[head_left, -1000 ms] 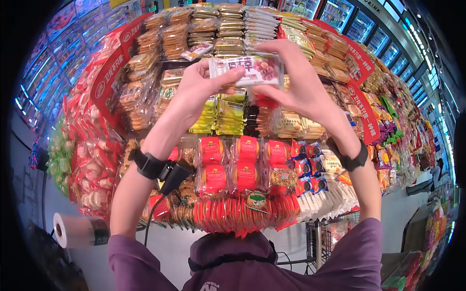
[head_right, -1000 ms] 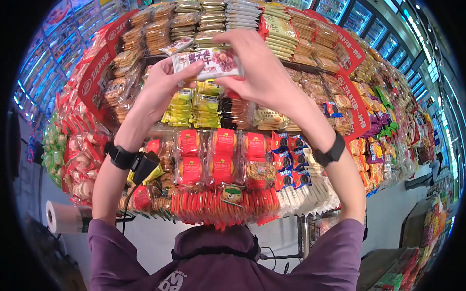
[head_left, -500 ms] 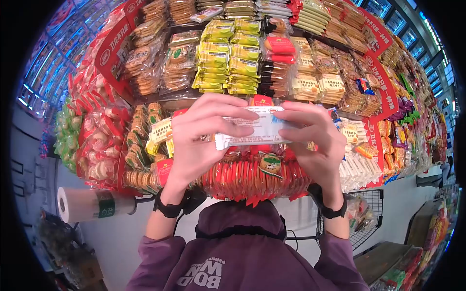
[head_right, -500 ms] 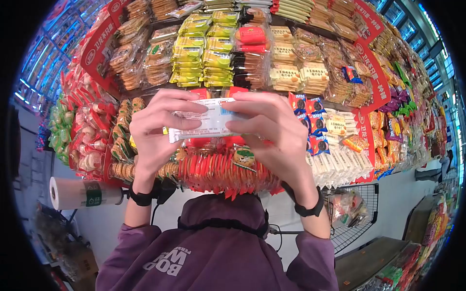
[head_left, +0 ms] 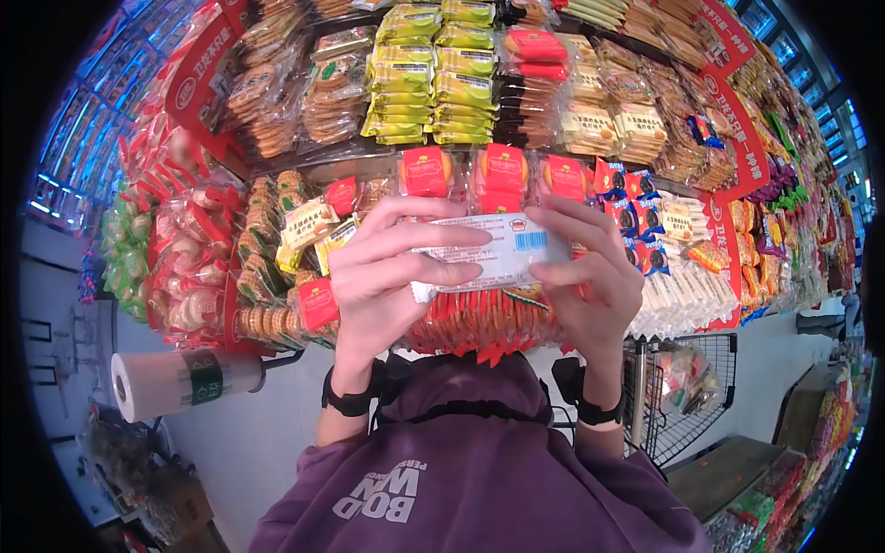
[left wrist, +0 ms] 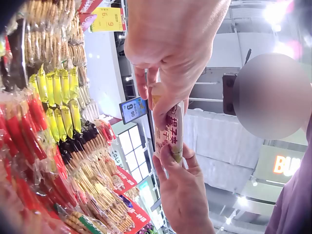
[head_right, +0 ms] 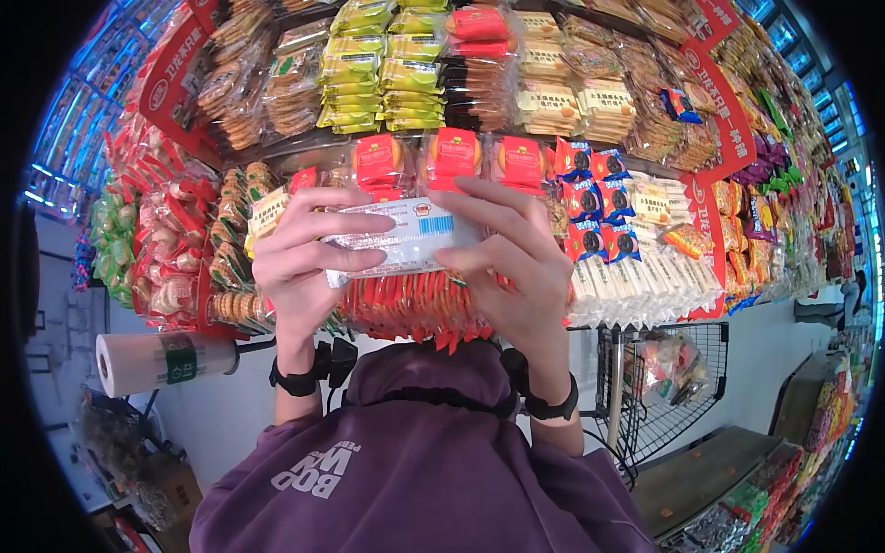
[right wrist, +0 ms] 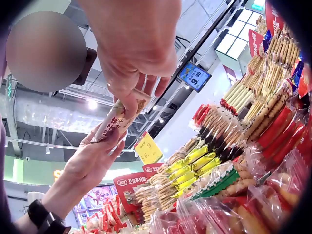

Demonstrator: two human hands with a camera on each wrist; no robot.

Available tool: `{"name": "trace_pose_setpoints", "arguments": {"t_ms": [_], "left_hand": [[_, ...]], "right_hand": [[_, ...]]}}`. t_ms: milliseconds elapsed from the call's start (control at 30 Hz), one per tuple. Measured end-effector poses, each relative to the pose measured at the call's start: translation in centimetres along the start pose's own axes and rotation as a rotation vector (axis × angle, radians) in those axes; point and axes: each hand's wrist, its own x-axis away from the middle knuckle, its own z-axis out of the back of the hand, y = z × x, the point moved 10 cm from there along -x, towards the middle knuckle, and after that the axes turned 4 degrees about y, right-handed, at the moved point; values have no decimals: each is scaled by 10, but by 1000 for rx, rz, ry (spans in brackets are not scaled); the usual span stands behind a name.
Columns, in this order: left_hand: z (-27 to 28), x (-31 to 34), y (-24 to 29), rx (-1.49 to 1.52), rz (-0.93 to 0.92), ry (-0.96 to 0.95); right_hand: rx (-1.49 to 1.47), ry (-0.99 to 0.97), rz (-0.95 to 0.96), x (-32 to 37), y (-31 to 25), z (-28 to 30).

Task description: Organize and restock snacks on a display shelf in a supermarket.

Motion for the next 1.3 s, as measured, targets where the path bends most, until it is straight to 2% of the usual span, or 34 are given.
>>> {"name": "trace_pose_setpoints", "arguments": {"t_ms": [67, 133, 167, 200, 233, 267, 300, 367, 467, 567, 733, 767, 800, 933, 1000, 1033, 1067, 1100, 1133, 1200, 1267, 1300], "left_hand": [[3, 1, 0, -9, -20, 2], [8, 6, -12, 21, 172, 60], [10, 9, -19, 37, 267, 88], [13, 15, -23, 47, 240, 114], [14, 19, -30, 117, 349, 166], [11, 22, -32, 188, 457, 217], [10, 27, -38, 259, 564, 269], [5, 29, -41, 335, 612, 250], [1, 33, -44, 421, 705, 288], [1, 38, -49, 437, 736, 295], [1, 46, -62, 516, 810, 314], [-1, 46, -63, 552, 809, 305], [-2, 47, -64, 587, 808, 296], [-3, 39, -58, 706, 718, 263], [-5, 28, -40, 632, 641, 247], [-7, 24, -33, 594, 602, 241], [-9, 22, -30, 415, 588, 200], [-11, 27, -34, 363, 618, 247], [-10, 22, -28, 219, 531, 218], [-12, 9, -13, 8, 365, 206], [-20, 1, -3, -70, 307, 96], [-24, -1, 1, -94, 295, 77]], "right_hand": [[-29, -24, -23, 2, 5, -2], [-70, -60, -81, 4, 11, -6], [-132, 3, -169, 6, 17, -5], [-194, 66, -257, 11, 21, -9], [-256, 130, -344, 15, 26, -9], [-317, 73, -451, 17, 31, -16], [-356, 97, -525, 18, 35, -17], [-437, 145, -676, 23, 42, -23], [-466, 136, -747, 26, 44, -28], [-445, 107, -492, 15, 34, -26], [-93, -73, -216, 0, 15, -22], [-62, -115, -184, 1, 14, -24], [-47, -98, -237, -1, 15, -22], [-244, -80, -389, 12, 35, -26], [-451, -57, -485, 19, 44, -34], [-475, -85, -479, 22, 46, -39], [-500, -114, -472, 25, 50, -44], [-524, -143, -465, 28, 52, -49], [-524, -180, -416, 28, 49, -55], [-517, -268, -532, 39, 49, -64], [-623, -350, -690, 54, 49, -77], [-664, -335, -696, 56, 49, -79]]}}
